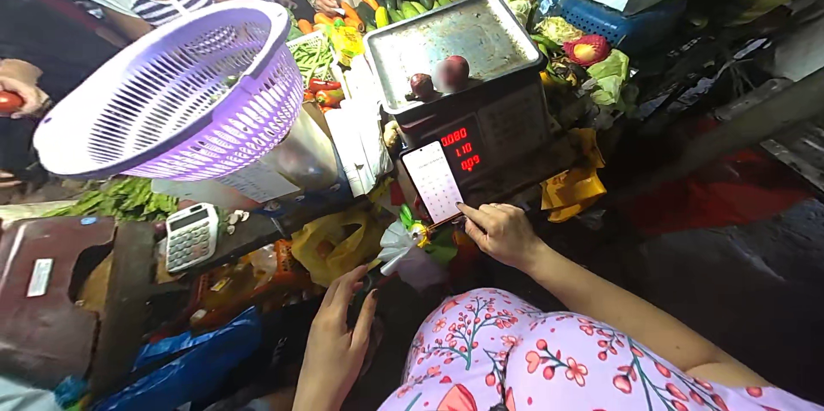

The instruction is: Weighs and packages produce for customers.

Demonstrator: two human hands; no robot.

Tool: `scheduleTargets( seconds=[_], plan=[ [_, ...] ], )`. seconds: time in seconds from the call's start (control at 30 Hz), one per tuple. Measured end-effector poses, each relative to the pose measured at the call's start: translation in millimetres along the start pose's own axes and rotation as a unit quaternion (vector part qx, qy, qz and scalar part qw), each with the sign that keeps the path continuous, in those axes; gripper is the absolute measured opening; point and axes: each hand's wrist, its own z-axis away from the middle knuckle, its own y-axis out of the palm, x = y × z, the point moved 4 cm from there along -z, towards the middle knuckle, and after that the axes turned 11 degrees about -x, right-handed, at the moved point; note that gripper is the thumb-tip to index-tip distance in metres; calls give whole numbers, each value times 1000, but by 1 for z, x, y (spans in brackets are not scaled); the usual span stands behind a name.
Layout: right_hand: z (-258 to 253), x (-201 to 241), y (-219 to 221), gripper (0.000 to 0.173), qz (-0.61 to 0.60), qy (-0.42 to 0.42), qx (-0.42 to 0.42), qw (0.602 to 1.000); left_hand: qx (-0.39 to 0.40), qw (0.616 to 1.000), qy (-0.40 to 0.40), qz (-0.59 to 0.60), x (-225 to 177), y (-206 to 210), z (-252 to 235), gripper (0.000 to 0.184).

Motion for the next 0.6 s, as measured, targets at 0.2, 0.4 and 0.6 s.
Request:
scheduleTargets(
  seconds=[0.2,0.4,0.6],
  plan=[
    [-3,0,7,38,24,10,20,999,0,1000,-14,1,5,-1,7,44],
    [-22,16,13,38,19,0,21,1000,-12,999,-32,-11,14,-7,15,44],
    [-72,16,-24,35,38,6,-98,994,-56,995,-41,-69,38,-12,15,43]
  ],
)
